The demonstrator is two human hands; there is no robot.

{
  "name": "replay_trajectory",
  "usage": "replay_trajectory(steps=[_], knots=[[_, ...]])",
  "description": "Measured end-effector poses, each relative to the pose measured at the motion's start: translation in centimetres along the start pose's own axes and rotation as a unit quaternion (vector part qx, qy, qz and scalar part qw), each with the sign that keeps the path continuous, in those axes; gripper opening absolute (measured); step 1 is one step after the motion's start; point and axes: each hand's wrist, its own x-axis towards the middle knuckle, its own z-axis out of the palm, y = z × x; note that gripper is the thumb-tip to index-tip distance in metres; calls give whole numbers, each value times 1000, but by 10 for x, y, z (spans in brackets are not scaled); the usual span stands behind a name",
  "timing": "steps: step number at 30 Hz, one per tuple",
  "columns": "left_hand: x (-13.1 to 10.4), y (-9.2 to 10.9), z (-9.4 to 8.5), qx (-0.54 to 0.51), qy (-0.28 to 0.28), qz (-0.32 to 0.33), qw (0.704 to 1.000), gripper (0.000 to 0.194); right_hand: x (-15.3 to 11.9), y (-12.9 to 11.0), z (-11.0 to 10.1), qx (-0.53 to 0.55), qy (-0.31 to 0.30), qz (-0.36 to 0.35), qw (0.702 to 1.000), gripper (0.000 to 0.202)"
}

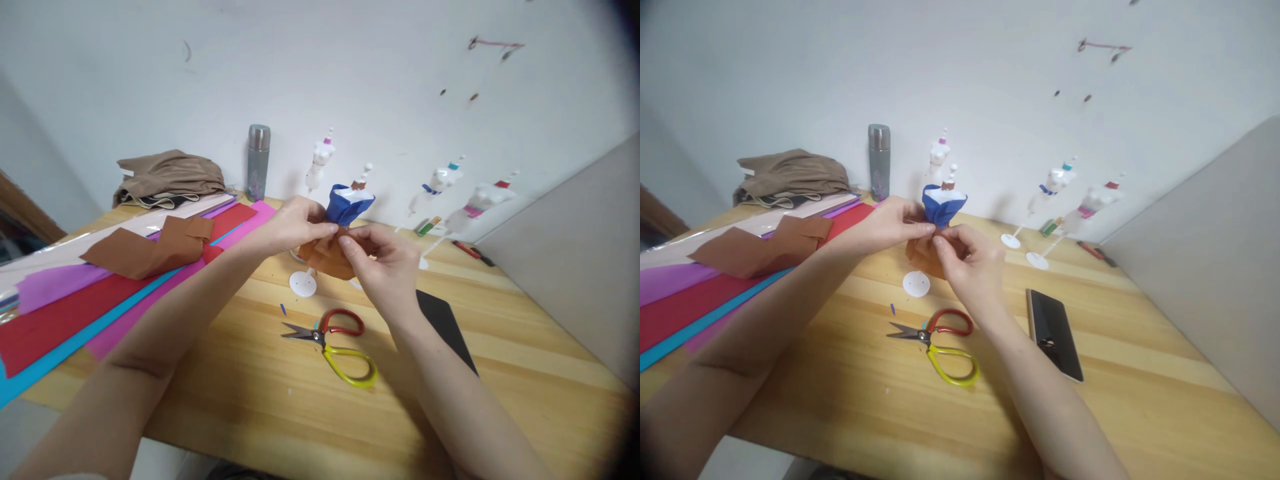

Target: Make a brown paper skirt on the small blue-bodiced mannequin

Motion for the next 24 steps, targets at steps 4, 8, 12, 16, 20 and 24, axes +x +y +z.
replay_trajectory(steps=[4,8,12,16,20,24], knots=[[1,-2,2,38,-6,11,999,17,0,0,0,23,-11,0,1000,11],[5,-9,2,13,-13,36,999,14,1,2,3,62,-1,28,998,9],[5,-10,0,2,-14,25,1000,12,4,3,3,89,16,51,995,8],[4,-9,-2,-19,-25,15,999,13,5,2,2,74,21,67,995,9],[4,-8,-2,-20,-19,8,1000,14,6,2,2,59,19,63,996,11],[5,-9,-2,-44,-25,8,999,12,6,3,2,65,-1,60,996,10]])
